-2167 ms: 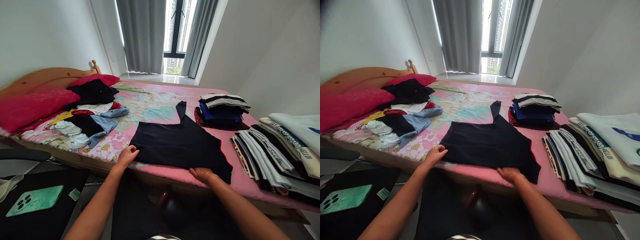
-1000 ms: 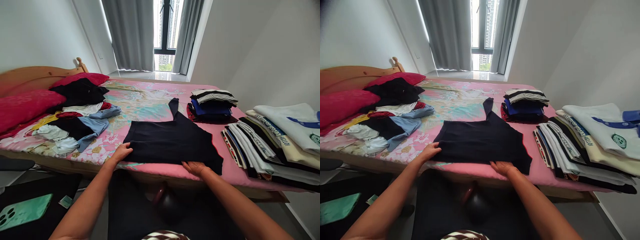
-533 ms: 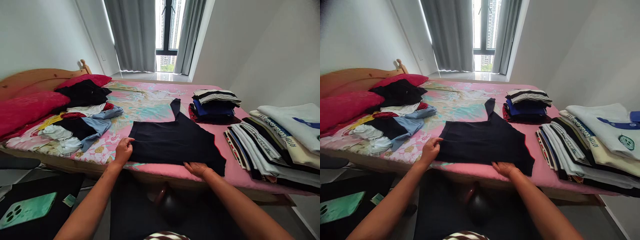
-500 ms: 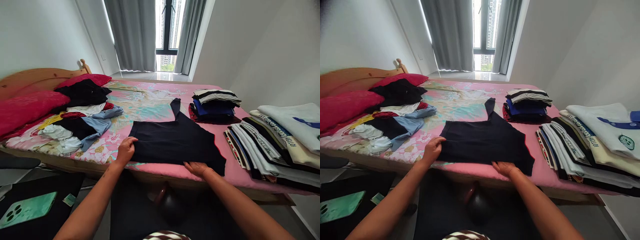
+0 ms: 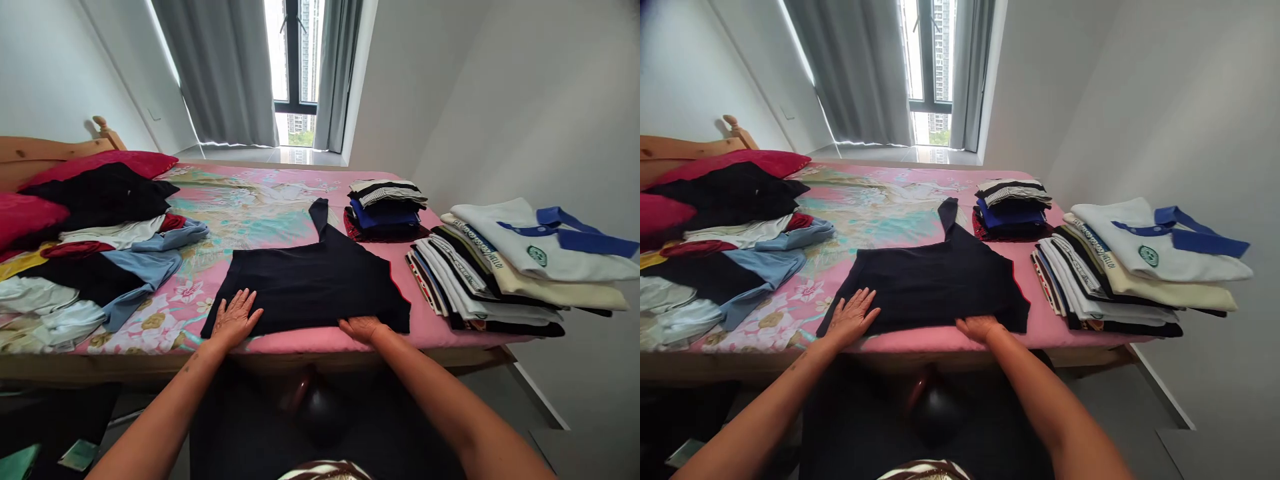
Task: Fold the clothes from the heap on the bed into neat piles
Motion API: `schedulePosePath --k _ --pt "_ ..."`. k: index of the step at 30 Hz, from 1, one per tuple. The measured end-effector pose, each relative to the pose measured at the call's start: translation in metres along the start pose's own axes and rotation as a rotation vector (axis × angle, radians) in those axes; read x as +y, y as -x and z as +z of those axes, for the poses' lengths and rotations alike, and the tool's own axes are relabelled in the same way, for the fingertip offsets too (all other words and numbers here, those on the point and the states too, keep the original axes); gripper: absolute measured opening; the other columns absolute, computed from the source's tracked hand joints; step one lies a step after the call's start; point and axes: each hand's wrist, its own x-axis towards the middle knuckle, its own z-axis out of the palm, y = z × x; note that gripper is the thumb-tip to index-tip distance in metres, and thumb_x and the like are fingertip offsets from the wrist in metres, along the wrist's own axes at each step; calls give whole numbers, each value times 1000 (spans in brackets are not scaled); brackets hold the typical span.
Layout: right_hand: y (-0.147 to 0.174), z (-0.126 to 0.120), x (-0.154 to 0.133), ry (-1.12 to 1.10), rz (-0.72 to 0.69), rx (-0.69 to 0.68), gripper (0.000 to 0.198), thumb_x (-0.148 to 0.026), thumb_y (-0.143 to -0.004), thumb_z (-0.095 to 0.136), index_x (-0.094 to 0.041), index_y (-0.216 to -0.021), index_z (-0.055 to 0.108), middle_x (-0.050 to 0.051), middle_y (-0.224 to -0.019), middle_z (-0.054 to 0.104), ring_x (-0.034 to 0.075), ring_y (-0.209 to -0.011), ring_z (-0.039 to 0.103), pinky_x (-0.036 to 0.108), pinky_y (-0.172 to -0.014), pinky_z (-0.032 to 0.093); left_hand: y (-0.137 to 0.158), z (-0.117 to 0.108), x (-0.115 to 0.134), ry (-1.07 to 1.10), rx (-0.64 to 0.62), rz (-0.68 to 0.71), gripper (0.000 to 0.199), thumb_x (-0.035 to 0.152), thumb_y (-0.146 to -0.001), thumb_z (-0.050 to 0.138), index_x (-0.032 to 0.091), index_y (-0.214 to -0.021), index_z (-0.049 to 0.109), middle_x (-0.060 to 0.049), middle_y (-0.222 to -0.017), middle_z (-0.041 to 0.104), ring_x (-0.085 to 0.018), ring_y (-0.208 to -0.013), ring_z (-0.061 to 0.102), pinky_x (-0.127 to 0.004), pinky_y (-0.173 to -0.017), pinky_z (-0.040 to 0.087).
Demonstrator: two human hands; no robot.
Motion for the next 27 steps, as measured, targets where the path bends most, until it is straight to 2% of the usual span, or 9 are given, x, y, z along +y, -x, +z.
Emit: schedulePosePath --k 3,6,8,12,16,19,21,24,27 --pt "6 -2 -7 23 38 -7 35 -34 -92 37 -28 -115 62 8 -102 69 25 -96 62 45 -91 41 -1 0 -1 1 9 3 66 57 -88 29 20 -143 32 -7 -151 27 -23 -141 18 -50 -112 10" --pt "23 -2 -8 39 182 101 46 -45 -94 28 -20 -107 65 13 -95 68 27 -94 61 44 -90 41 -2 3 -2 -1 20 11 67 57 -87 30 20 -143 32 -7 -150 27 -24 -140 18 -51 -112 11" --pt "41 0 -2 64 260 204 52 -50 -93 29 -15 -107 64 15 -102 66 28 -101 58 45 -96 36 -3 5 -3 -8 29 17 67 56 -87 31 20 -143 31 -7 -151 27 -24 -140 19 -52 -112 11" --pt "82 9 19 114 306 349 52 -44 -91 38 -9 -128 51 15 -128 54 28 -123 44 46 -109 20 -6 10 -5 -18 48 25 67 56 -87 32 19 -143 31 -7 -151 26 -24 -140 18 -53 -112 11" --pt "105 9 29 73 414 549 43 -35 -91 40 -14 -128 50 12 -134 50 26 -129 39 50 -109 17 -7 11 -6 -8 56 35 67 55 -87 32 19 -143 31 -9 -151 26 -25 -140 20 -54 -111 13" --pt "95 -9 20 -21 434 722 36 -30 -92 37 -17 -120 55 10 -128 55 23 -126 42 49 -109 20 -6 2 -3 11 89 43 63 53 -88 32 20 -142 32 -9 -151 25 -27 -140 20 -59 -109 11" --pt "76 -27 5 -94 361 763 35 -28 -93 36 -18 -120 55 8 -128 55 21 -127 41 46 -110 21 -5 -9 2 18 144 82 57 49 -90 30 22 -141 34 -8 -151 26 -26 -140 20 -61 -109 7" --pt "35 -53 -22 -160 217 696 37 -27 -93 35 -17 -125 52 7 -134 50 20 -132 35 44 -111 21 -6 -27 15 33 204 198 50 40 -93 28 24 -140 36 -5 -149 31 -22 -139 24 -56 -112 4" --pt "-9 -63 -42 -166 96 572 43 -29 -94 33 -17 -133 45 6 -142 42 20 -136 27 43 -113 17 -11 -36 25 40 178 291 49 37 -94 26 25 -140 36 -4 -148 32 -20 -138 25 -51 -113 4"
